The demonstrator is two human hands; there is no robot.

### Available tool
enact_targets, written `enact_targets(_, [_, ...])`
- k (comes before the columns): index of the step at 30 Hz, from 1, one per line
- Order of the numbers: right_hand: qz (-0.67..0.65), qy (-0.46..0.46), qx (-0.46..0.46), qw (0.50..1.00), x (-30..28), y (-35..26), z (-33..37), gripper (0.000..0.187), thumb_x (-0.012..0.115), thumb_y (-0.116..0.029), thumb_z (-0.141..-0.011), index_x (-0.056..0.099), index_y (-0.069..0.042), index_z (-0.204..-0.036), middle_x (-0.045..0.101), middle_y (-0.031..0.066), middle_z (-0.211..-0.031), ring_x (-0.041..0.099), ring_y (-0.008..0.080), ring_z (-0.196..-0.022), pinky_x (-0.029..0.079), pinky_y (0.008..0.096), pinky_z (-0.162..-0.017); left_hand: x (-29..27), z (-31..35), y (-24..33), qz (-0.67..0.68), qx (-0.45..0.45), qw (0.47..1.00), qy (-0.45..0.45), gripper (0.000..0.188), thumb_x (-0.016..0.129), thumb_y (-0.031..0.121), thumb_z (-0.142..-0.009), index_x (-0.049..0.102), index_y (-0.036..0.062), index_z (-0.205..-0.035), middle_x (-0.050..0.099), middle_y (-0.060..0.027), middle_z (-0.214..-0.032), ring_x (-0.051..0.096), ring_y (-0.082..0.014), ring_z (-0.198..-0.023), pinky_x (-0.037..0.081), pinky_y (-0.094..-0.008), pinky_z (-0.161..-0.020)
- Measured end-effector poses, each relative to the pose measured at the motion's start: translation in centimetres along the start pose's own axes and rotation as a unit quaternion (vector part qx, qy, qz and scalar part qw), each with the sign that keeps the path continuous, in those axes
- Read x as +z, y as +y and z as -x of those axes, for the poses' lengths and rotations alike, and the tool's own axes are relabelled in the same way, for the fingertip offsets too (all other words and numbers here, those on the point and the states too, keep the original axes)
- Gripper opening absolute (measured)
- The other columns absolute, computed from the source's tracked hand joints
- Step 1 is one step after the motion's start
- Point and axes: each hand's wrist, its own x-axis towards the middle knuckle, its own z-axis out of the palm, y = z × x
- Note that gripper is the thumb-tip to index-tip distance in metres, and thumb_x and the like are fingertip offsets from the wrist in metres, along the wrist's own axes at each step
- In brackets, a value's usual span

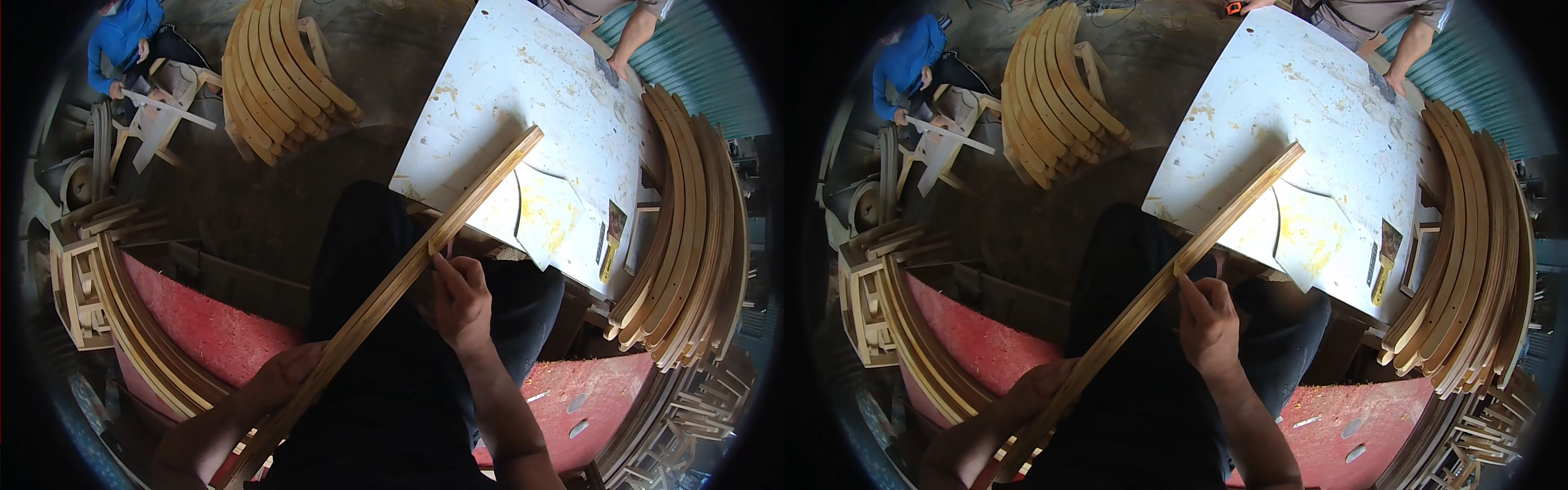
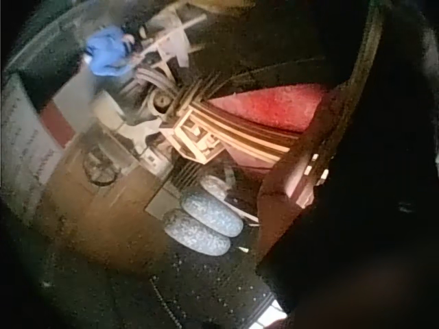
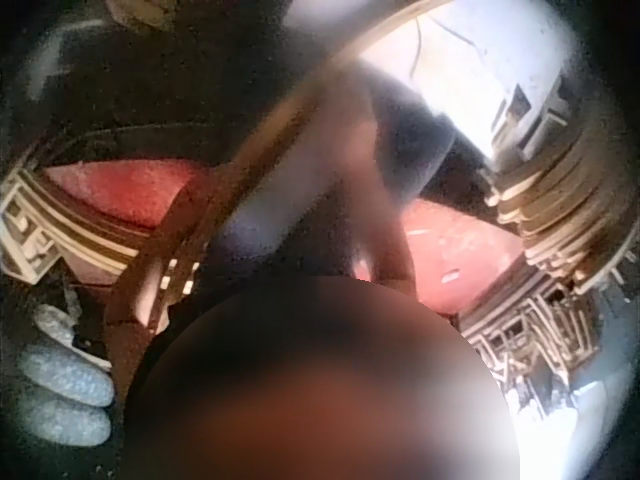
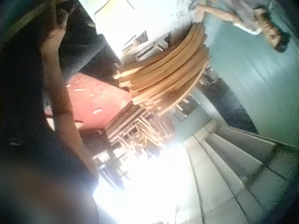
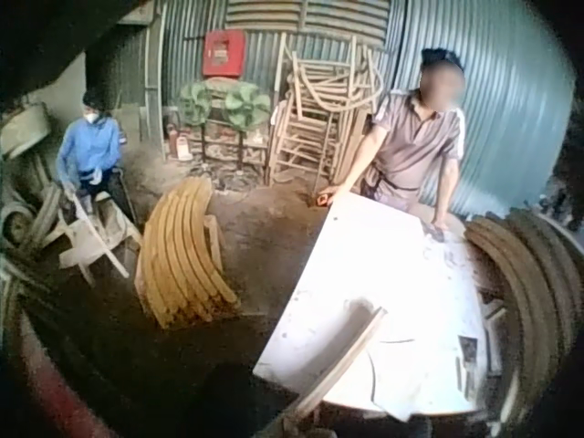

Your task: Applying glue to the edges of curved wooden furniture components using a small spreader.

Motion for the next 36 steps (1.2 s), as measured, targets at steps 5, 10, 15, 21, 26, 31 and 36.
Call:
enact_targets(5, [0.069,-0.004,-0.075,0.995,0.3,-0.6,0.6,0.034,0.072,0.005,-0.084,0.072,-0.002,-0.117,0.059,0.0106,-0.1,0.064,0.0272,-0.084,0.056,0.0382,-0.073,0.2,0.2,0.7,0.007,0.001,1.0,-0.01,0.051,0.046,0.049,-0.111,0.057,0.0156,-0.148,0.064,0.0013,-0.087,0.061,-0.0099,-0.069,0.052,-0.0263,-0.065])
enact_targets(10, [0.089,-0.025,-0.084,0.992,0.1,-1.1,0.9,0.039,0.071,0.006,-0.082,0.07,-0.002,-0.12,0.058,0.0115,-0.103,0.063,0.0265,-0.085,0.055,0.0369,-0.076,0.2,0.4,0.8,0.0,-0.01,1.0,-0.003,0.051,0.045,0.048,-0.111,0.057,0.0152,-0.148,0.064,0.0012,-0.086,0.061,-0.0093,-0.068,0.052,-0.0262,-0.065])
enact_targets(15, [0.069,-0.043,-0.096,0.992,0.1,-1.4,1.4,0.041,0.07,0.007,-0.081,0.07,-0.001,-0.121,0.058,0.0114,-0.103,0.063,0.0256,-0.085,0.056,0.0368,-0.075,0.4,0.3,0.4,0.022,-0.001,1.0,0.003,0.05,0.046,0.047,-0.111,0.057,0.0164,-0.148,0.064,0.0009,-0.087,0.061,-0.0095,-0.07,0.053,-0.0265,-0.066])
enact_targets(21, [0.067,-0.052,-0.105,0.991,0.2,-2.1,2.4,0.038,0.069,0.006,-0.083,0.07,-0.001,-0.12,0.058,0.0113,-0.102,0.063,0.0253,-0.084,0.055,0.0364,-0.074,0.3,0.4,0.5,-0.001,0.0,1.0,0.005,0.052,0.043,0.049,-0.111,0.057,0.0159,-0.148,0.063,0.0004,-0.088,0.061,-0.0102,-0.072,0.053,-0.0275,-0.068])
enact_targets(26, [0.083,-0.062,-0.12,0.987,0.3,-2.7,2.7,0.037,0.068,0.004,-0.084,0.07,-0.002,-0.121,0.058,0.0103,-0.102,0.063,0.0236,-0.084,0.055,0.0357,-0.072,0.3,0.6,1.0,-0.011,0.003,1.0,-0.005,0.052,0.043,0.049,-0.111,0.057,0.0152,-0.148,0.063,0.0,-0.089,0.062,-0.0104,-0.073,0.054,-0.0282,-0.068])
enact_targets(31, [0.101,-0.074,-0.12,0.985,0.0,-3.6,3.0,0.036,0.067,0.003,-0.086,0.07,-0.003,-0.121,0.058,0.0092,-0.102,0.064,0.0221,-0.084,0.054,0.0355,-0.071,0.1,0.4,0.6,-0.011,0.02,1.0,-0.016,0.052,0.043,0.049,-0.111,0.056,0.0147,-0.148,0.063,0.0002,-0.091,0.061,-0.0099,-0.074,0.054,-0.028,-0.069])
enact_targets(36, [0.094,-0.089,-0.119,0.984,-0.8,-4.5,2.8,0.037,0.07,0.006,-0.082,0.071,-0.001,-0.118,0.058,0.0113,-0.1,0.065,0.0256,-0.083,0.057,0.0356,-0.072,0.4,0.9,1.4,-0.015,0.027,0.999,-0.015,0.052,0.043,0.048,-0.111,0.056,0.0137,-0.149,0.063,-0.0001,-0.091,0.061,-0.0099,-0.075,0.054,-0.0281,-0.069])
